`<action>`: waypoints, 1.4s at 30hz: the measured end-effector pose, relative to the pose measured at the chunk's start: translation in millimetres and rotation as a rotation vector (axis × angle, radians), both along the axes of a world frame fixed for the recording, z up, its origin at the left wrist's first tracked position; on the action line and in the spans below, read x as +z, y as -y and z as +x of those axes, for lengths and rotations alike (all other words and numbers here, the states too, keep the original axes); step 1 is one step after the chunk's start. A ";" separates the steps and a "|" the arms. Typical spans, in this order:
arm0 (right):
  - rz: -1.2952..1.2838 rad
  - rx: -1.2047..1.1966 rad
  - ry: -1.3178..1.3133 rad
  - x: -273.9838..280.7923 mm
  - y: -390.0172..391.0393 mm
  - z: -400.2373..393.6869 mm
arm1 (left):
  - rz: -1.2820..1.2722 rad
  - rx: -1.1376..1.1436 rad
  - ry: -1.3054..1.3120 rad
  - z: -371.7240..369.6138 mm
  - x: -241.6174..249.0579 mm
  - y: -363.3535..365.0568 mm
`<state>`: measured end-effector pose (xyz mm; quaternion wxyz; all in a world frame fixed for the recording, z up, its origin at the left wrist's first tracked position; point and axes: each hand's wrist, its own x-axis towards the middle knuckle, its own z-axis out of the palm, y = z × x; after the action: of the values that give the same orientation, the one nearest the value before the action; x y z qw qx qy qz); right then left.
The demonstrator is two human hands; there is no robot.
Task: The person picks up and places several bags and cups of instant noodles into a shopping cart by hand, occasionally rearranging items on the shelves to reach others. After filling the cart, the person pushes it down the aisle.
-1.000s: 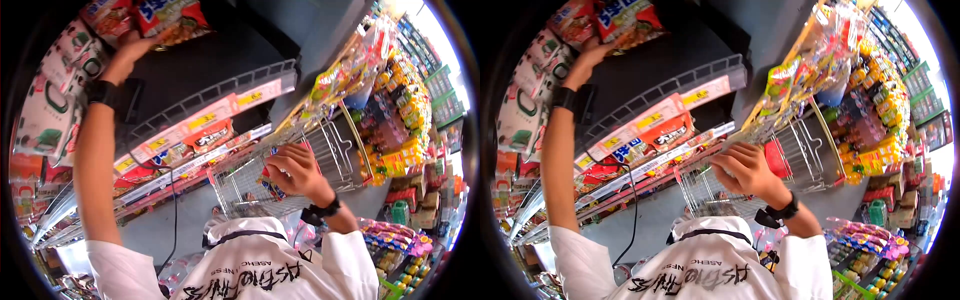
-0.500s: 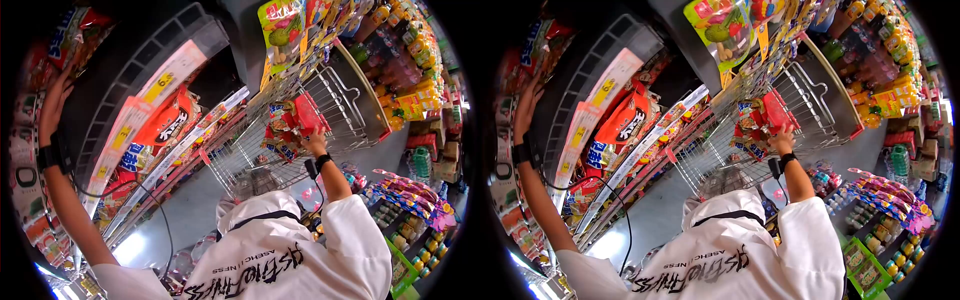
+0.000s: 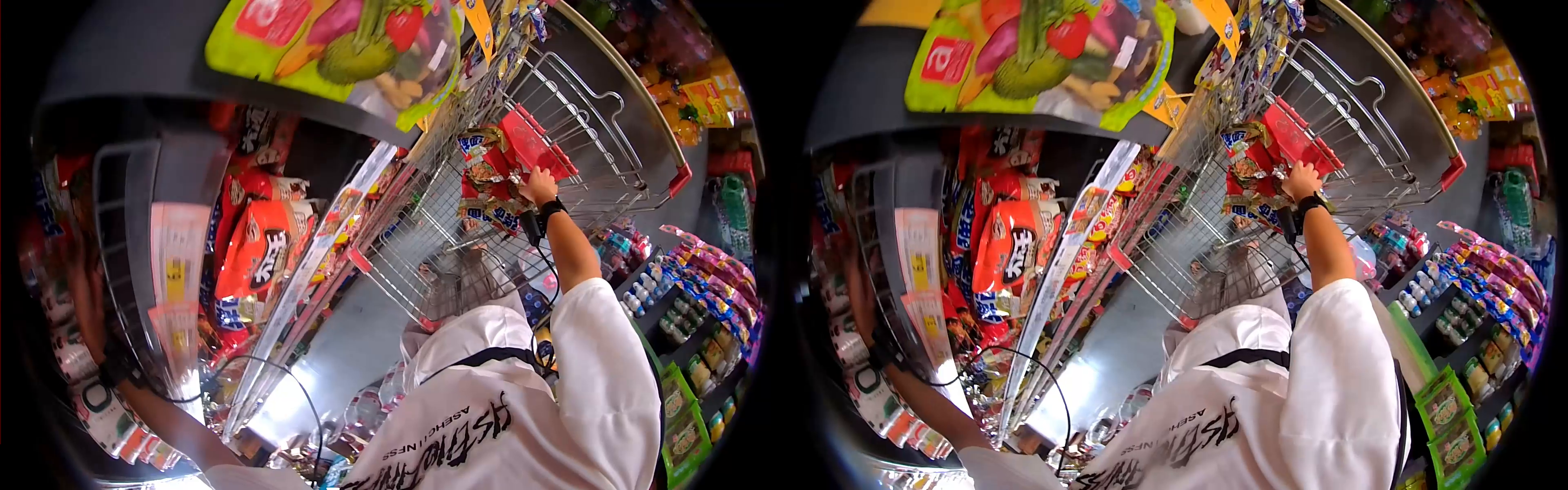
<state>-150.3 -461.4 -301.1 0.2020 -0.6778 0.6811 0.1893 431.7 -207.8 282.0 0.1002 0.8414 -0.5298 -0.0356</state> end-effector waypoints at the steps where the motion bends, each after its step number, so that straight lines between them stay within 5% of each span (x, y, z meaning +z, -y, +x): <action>1: 0.034 -0.028 0.006 0.1 -2.2 -1.3 | -0.026 0.058 -0.050 4.1 1.1 -1.4; 6: 0.145 -0.016 0.005 -33.0 -9.2 -10.3 | -0.007 0.134 -0.064 18.8 3.4 -12.9; 10: 0.197 0.244 -0.060 -17.9 -15.0 1.0 | 0.013 0.149 -0.041 25.3 1.2 -20.2; 12: 0.210 0.114 0.104 12.5 -9.1 11.1 | 0.021 0.141 -0.026 26.6 1.8 -22.1; 15: 0.419 0.283 0.538 47.6 9.8 -6.8 | 0.043 0.099 0.024 24.0 1.9 -22.9; 18: 0.701 0.033 0.781 169.5 16.7 4.2 | 0.063 0.078 0.027 13.7 -4.9 -10.2; 19: 0.688 0.050 0.776 200.6 15.1 6.9 | -0.168 0.261 -0.504 -9.5 0.0 3.0; 22: 0.622 0.236 1.006 285.0 8.5 12.3 | -0.177 -0.023 -0.606 -13.2 -3.6 11.9; 24: 0.741 0.382 1.055 351.2 8.2 23.0 | -0.304 0.246 -0.683 21.9 -16.5 19.7; 25: 0.728 0.564 1.125 371.3 9.8 24.8 | -0.276 0.201 -0.683 22.9 -18.1 19.4; 28: 0.395 0.842 1.442 459.0 -8.6 49.5 | -0.354 0.268 -0.558 2.9 -23.8 29.6; 31: 0.267 0.801 1.759 526.2 -41.2 80.3 | -0.489 0.339 -0.577 -14.4 -22.8 40.7; 32: -0.015 1.054 1.787 543.5 -38.4 101.6 | -0.475 0.305 -0.611 -14.6 -20.1 40.1; 34: -0.413 1.462 1.424 607.0 -47.5 129.3 | -0.539 0.299 -0.674 -13.7 -20.6 38.8; 36: -0.664 1.354 1.472 633.4 -75.4 163.5 | -0.624 0.278 -0.655 -29.4 -14.2 39.3; 39: -0.703 1.478 1.462 664.3 -85.8 222.2 | -0.730 0.388 -0.674 -7.3 -11.9 49.6; 41: -0.732 1.530 1.352 677.0 -90.7 256.6 | -0.865 0.373 -0.040 67.9 -46.6 79.8; 42: -0.769 1.542 1.272 681.2 -95.2 271.3 | -0.898 0.394 -0.059 66.6 -45.1 78.8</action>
<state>121.0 -366.3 380.1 0.1186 -0.9176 -0.1476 -0.3496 498.3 -286.6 236.9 0.4728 0.7980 -0.3206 0.1920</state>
